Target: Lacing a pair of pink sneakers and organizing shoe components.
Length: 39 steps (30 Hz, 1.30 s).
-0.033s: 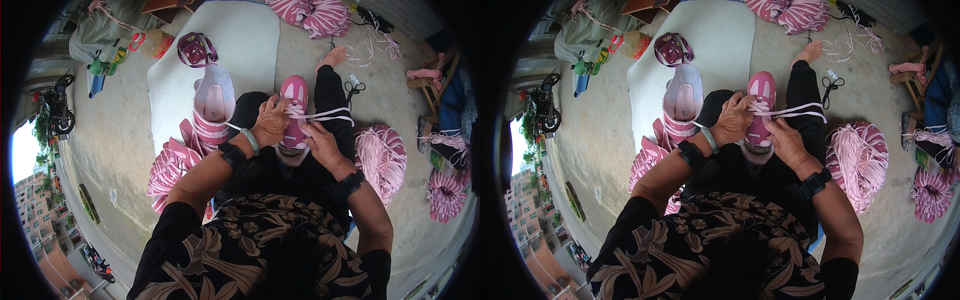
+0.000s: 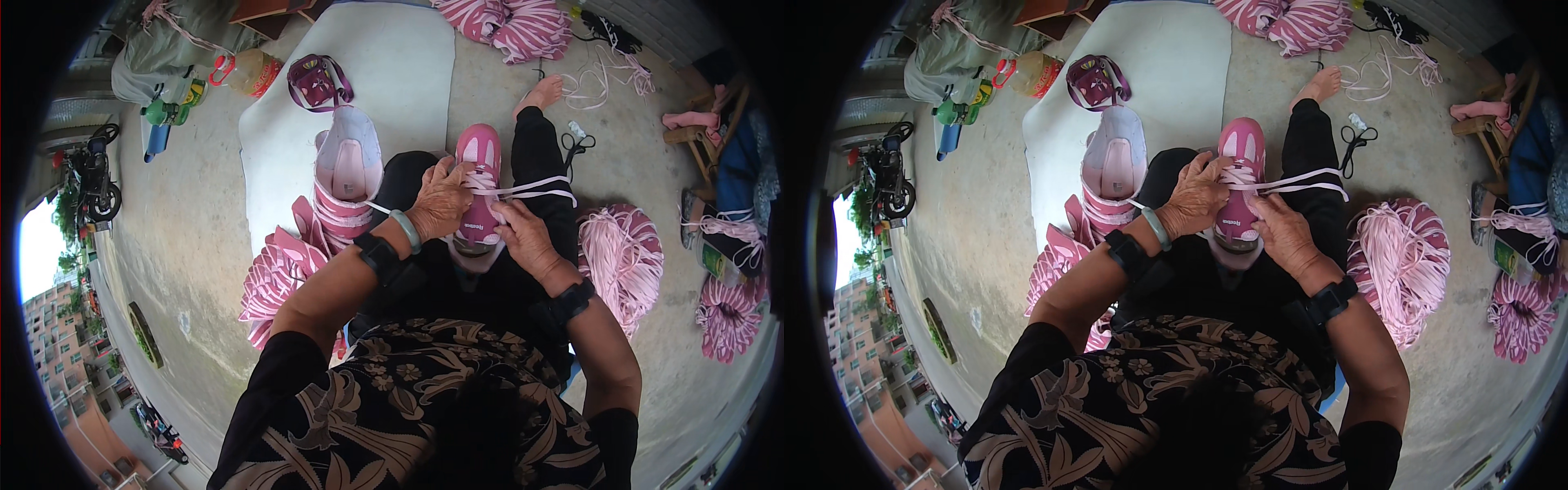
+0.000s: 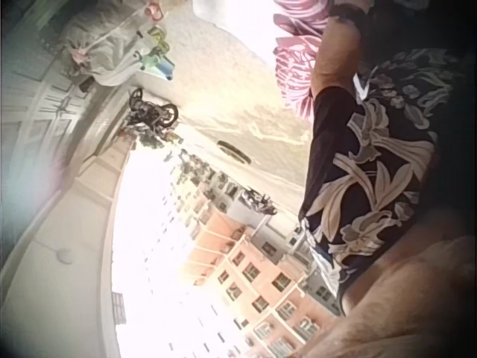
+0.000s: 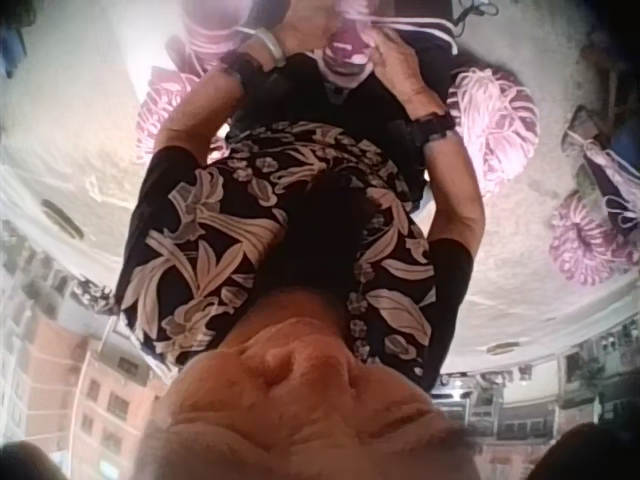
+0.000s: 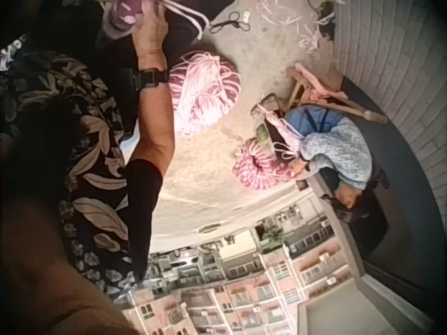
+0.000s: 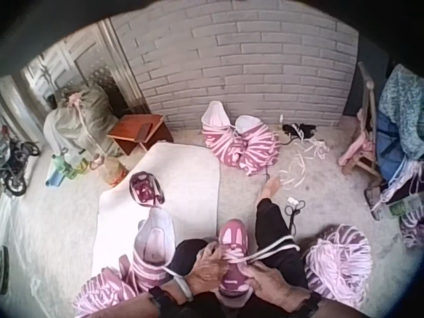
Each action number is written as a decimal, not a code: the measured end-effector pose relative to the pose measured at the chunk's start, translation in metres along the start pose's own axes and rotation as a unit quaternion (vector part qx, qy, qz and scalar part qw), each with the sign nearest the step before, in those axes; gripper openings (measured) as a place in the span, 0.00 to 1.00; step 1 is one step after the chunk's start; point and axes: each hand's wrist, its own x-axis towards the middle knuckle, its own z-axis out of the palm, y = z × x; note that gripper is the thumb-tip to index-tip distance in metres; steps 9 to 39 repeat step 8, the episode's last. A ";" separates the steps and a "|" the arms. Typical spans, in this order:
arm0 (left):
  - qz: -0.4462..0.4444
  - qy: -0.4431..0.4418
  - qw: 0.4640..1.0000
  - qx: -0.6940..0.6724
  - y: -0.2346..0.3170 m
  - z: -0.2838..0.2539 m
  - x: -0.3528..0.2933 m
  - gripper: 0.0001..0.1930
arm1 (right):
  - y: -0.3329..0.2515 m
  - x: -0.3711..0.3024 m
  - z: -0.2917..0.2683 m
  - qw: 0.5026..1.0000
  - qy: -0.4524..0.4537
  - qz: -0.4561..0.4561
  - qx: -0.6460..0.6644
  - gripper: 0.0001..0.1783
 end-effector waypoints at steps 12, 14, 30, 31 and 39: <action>0.006 -0.064 0.997 -0.048 -0.006 0.005 0.011 0.05 | -0.001 0.012 -0.002 0.997 0.042 0.036 -0.060 0.11; 0.006 -0.064 0.997 -0.048 -0.006 0.005 0.011 0.05 | -0.001 0.012 -0.002 0.997 0.042 0.036 -0.060 0.11; 0.006 -0.064 0.997 -0.048 -0.006 0.005 0.011 0.05 | -0.001 0.012 -0.002 0.997 0.042 0.036 -0.060 0.11; 0.006 -0.064 0.997 -0.048 -0.006 0.005 0.011 0.05 | -0.001 0.012 -0.002 0.997 0.042 0.036 -0.060 0.11; 0.006 -0.064 0.997 -0.048 -0.006 0.005 0.011 0.05 | -0.001 0.012 -0.002 0.997 0.042 0.036 -0.060 0.11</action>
